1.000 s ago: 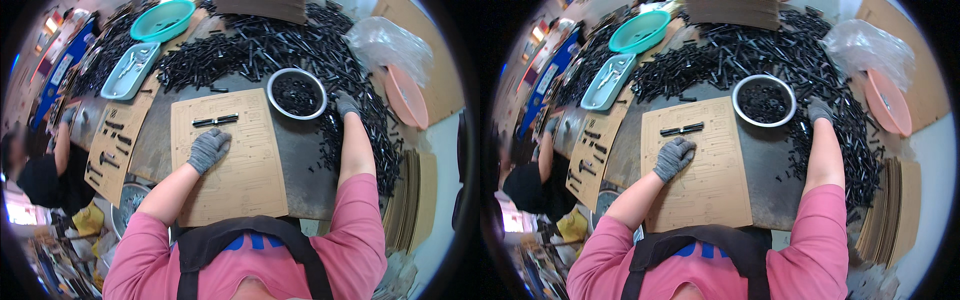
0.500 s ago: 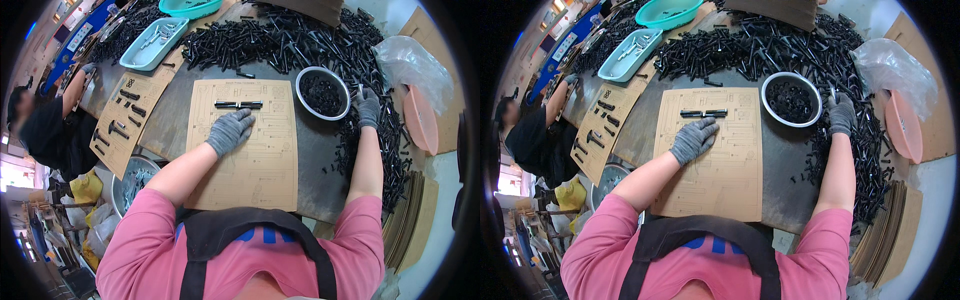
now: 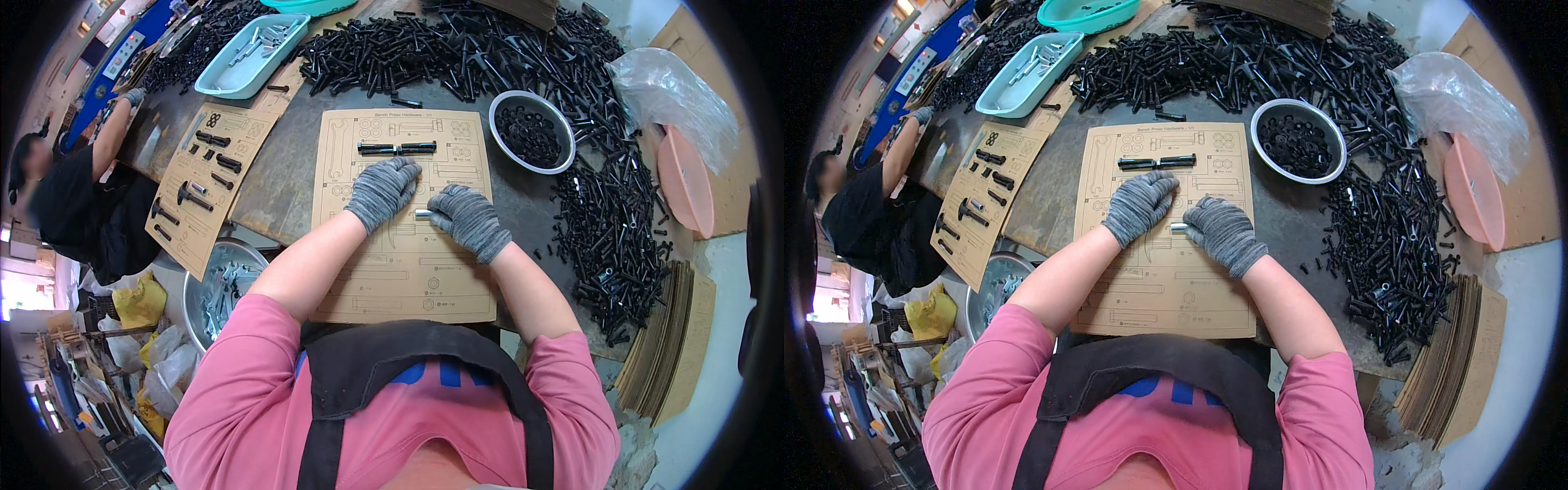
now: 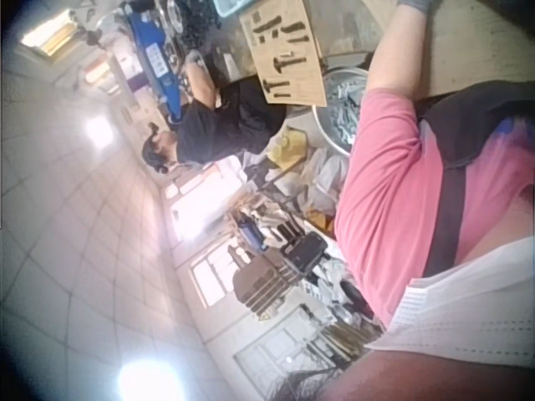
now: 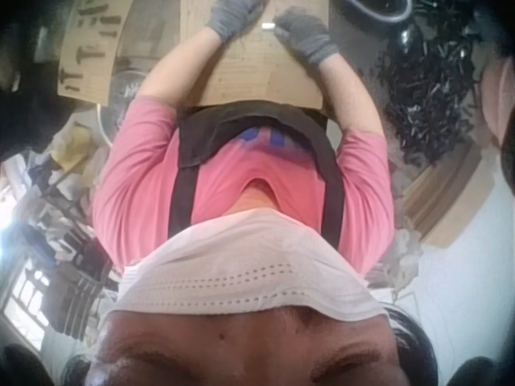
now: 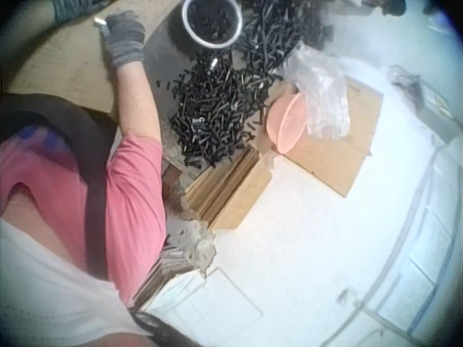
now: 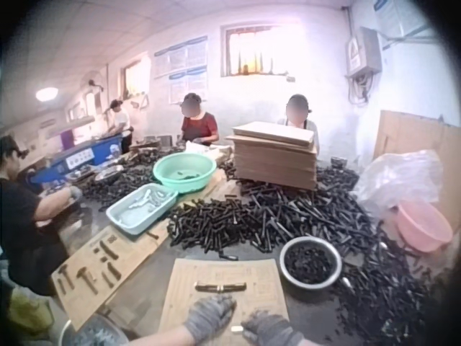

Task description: The person assembles small black metal hardware components on a cardboard template at a workbench. They pick up parts from piles and bowls, fit them together by hand, and place the assembled units into designated slots on the template. Another worker is visible across the table performing similar assembly.

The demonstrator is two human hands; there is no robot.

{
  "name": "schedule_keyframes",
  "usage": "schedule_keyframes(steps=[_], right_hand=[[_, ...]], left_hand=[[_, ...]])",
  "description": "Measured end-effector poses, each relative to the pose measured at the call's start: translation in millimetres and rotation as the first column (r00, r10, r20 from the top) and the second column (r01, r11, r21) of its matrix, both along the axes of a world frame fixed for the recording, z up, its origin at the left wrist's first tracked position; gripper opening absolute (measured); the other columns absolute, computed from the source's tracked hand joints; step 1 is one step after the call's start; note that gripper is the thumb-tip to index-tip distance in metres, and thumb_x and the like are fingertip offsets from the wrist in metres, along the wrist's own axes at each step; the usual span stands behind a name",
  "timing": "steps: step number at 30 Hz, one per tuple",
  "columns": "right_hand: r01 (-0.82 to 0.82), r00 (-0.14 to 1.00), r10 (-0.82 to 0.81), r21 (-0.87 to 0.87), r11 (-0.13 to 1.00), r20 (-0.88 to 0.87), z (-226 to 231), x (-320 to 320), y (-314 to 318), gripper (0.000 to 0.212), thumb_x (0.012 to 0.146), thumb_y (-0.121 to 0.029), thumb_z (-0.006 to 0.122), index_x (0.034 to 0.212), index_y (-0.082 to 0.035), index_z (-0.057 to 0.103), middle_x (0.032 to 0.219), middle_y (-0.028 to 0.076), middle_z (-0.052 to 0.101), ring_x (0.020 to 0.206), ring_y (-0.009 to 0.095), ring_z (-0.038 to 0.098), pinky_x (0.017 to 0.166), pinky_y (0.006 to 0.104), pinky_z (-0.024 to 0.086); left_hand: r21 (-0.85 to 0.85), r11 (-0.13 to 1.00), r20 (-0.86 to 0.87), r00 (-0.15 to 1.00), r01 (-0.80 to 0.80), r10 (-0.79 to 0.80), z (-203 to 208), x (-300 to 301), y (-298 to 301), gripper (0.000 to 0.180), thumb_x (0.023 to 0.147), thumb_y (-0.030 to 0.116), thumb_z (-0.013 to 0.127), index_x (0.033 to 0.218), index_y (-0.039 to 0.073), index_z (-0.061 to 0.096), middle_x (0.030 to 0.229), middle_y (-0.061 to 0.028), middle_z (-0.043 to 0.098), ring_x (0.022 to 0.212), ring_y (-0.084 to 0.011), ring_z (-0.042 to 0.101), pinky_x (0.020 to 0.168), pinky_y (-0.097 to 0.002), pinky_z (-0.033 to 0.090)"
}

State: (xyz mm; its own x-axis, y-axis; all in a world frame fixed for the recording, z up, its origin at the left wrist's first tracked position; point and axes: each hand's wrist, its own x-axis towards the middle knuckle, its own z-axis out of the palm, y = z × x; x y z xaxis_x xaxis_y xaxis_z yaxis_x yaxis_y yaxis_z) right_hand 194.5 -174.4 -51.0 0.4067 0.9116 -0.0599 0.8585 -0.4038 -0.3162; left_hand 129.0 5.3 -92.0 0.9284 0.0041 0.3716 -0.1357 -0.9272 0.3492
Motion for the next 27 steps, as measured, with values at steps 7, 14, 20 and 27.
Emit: schedule_keyframes(steps=[7,14,20,27], right_hand=[[0.138,0.99,-0.132,0.283,0.949,-0.038,1,6,-20,0.017,0.077,-0.023,0.062,0.088,-0.01,0.063,0.087,0.009,0.058,0.085,0.025,0.057,0.075,0.0367,0.047],[0.334,0.918,-0.392,0.655,0.678,-0.063,23,96,-105,0.015,0.077,-0.016,0.063,0.09,-0.007,0.064,0.085,0.011,0.063,0.082,0.026,0.059,0.074,0.0337,0.047],[0.714,0.625,-0.747,0.221,0.664,0.225,16,201,-177,0.024,0.08,-0.028,0.058,0.098,-0.013,0.064,0.094,0.013,0.063,0.093,0.029,0.058,0.082,0.0399,0.044],[0.723,0.623,-0.567,-0.118,0.681,0.539,-1,252,-158,0.03,0.086,-0.023,0.043,0.113,-0.019,0.054,0.122,0.011,0.049,0.109,0.029,0.051,0.086,0.0432,0.043]], left_hand=[[0.001,1.0,-0.024,0.999,-0.024,0.024,3,1,-2,0.021,0.081,0.019,0.055,0.096,0.007,0.061,0.102,-0.0124,0.06,0.088,-0.0294,0.058,0.078,-0.0372,0.048],[-0.028,1.0,-0.016,1.0,0.008,-0.008,5,0,-2,0.02,0.08,0.018,0.055,0.095,0.006,0.062,0.101,-0.0122,0.06,0.089,-0.0297,0.058,0.079,-0.0365,0.047],[-0.006,1.0,-0.06,0.998,-0.021,0.021,8,1,-6,0.019,0.078,0.015,0.057,0.093,0.006,0.062,0.101,-0.012,0.06,0.089,-0.0293,0.058,0.078,-0.0365,0.048],[-0.031,0.999,-0.071,0.997,-0.02,0.017,15,2,-8,0.017,0.078,0.013,0.058,0.092,0.005,0.061,0.099,-0.0113,0.059,0.085,-0.0299,0.058,0.074,-0.0362,0.049]])
